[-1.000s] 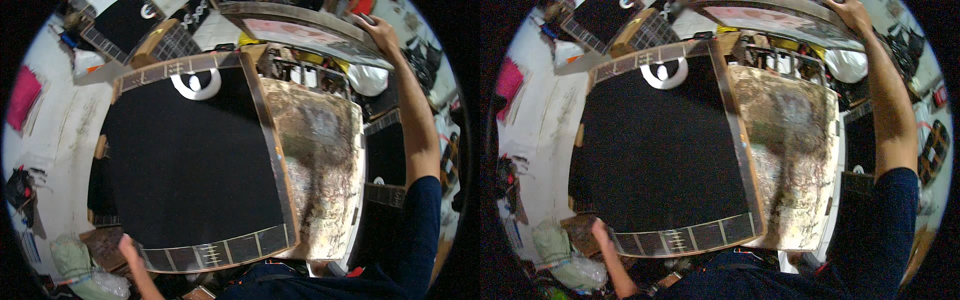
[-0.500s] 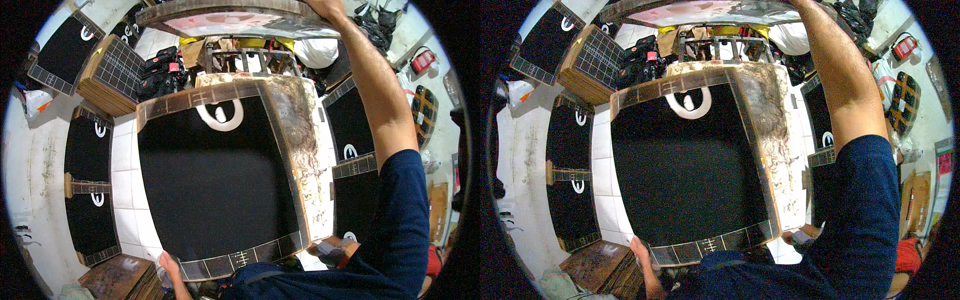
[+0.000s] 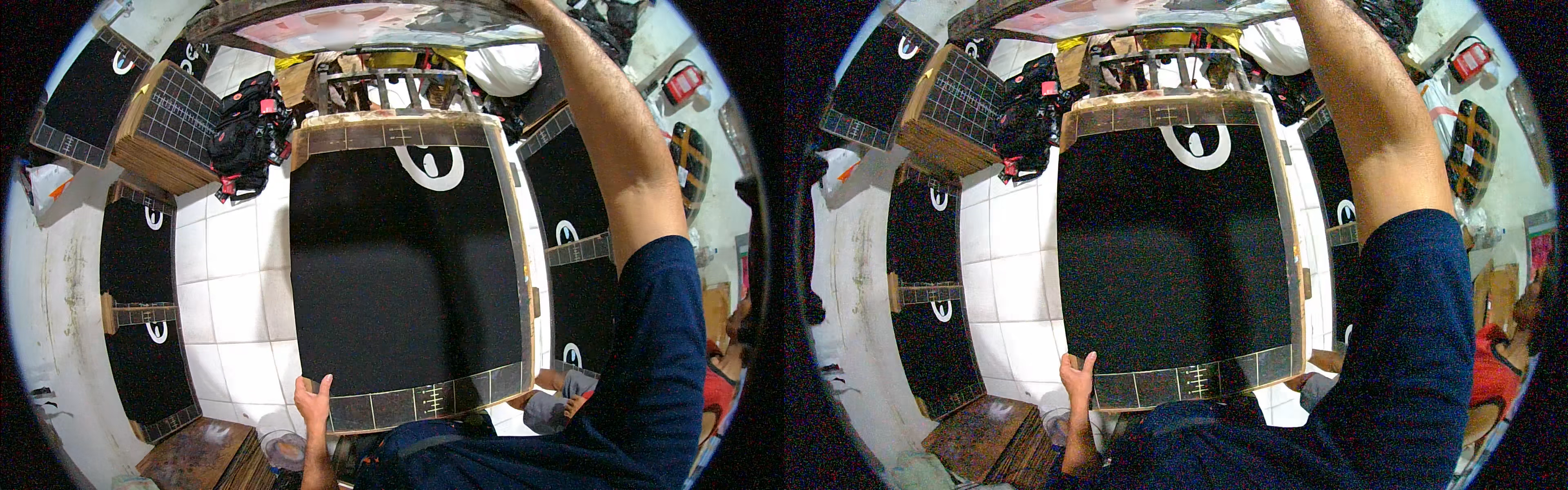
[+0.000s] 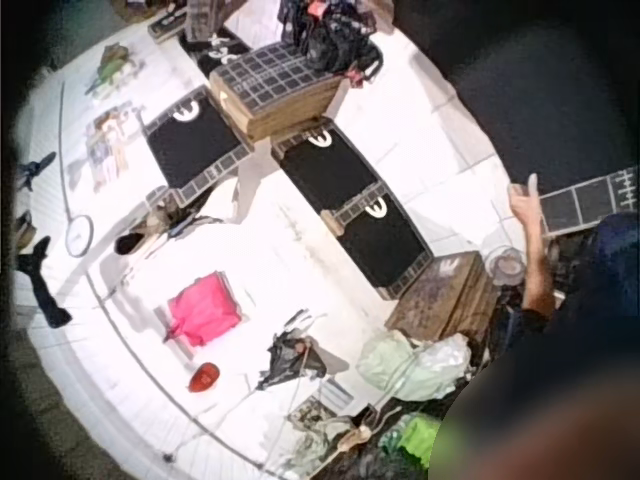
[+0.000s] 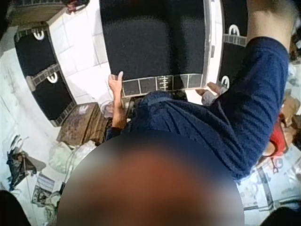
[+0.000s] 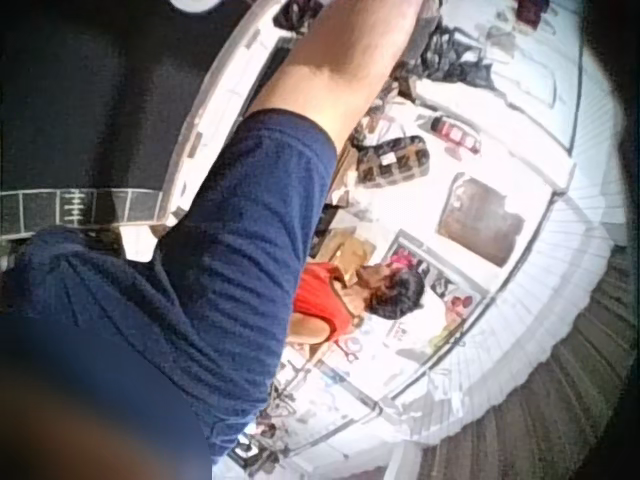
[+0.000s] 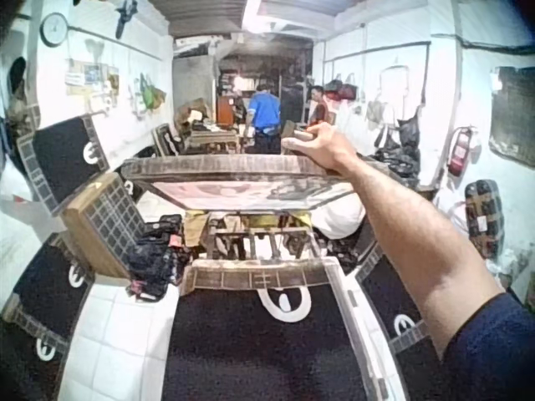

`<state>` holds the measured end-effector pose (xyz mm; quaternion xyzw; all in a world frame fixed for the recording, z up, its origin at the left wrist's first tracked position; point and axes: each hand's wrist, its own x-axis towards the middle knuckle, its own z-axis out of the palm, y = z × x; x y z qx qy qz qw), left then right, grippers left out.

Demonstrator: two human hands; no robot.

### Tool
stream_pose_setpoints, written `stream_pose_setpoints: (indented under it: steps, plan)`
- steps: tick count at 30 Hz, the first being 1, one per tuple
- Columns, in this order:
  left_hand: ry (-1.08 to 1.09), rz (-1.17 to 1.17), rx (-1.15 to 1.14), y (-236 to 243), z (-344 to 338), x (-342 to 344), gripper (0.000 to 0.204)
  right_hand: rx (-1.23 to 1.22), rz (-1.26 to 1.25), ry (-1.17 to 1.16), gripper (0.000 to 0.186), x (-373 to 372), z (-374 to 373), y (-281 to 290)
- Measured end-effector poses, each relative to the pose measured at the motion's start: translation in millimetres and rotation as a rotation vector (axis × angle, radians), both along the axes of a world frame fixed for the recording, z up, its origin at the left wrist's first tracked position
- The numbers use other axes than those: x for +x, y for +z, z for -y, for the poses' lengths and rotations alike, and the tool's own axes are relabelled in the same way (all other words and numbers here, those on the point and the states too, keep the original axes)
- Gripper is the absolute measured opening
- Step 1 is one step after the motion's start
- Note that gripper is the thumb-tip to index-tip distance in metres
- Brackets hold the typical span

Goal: The person repeatedly places a screen printing frame over a black skateboard deck, uses a squeegee to pull white ink across the screen, then lifts the frame to reveal a white logo. The cycle repeats on the same deck throughout the clip.

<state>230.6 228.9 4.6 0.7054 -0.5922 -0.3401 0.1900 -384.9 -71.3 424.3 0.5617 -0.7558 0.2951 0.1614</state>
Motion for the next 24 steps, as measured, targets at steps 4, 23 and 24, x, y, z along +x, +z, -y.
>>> stream_pose_setpoints:
  steps: [4,23,24]
  plan:
    - [0.014,0.158,0.148,3,12,-1,0.056,-0.003,-0.014,-0.008,0.078,-6,7,5]
    - [0.141,-0.046,-0.085,37,109,-72,0.092,0.057,-0.260,-0.106,0.082,2,-15,-48]
    - [0.092,-0.126,-0.107,57,143,-90,0.087,0.023,-0.242,-0.084,0.080,3,-22,-66]
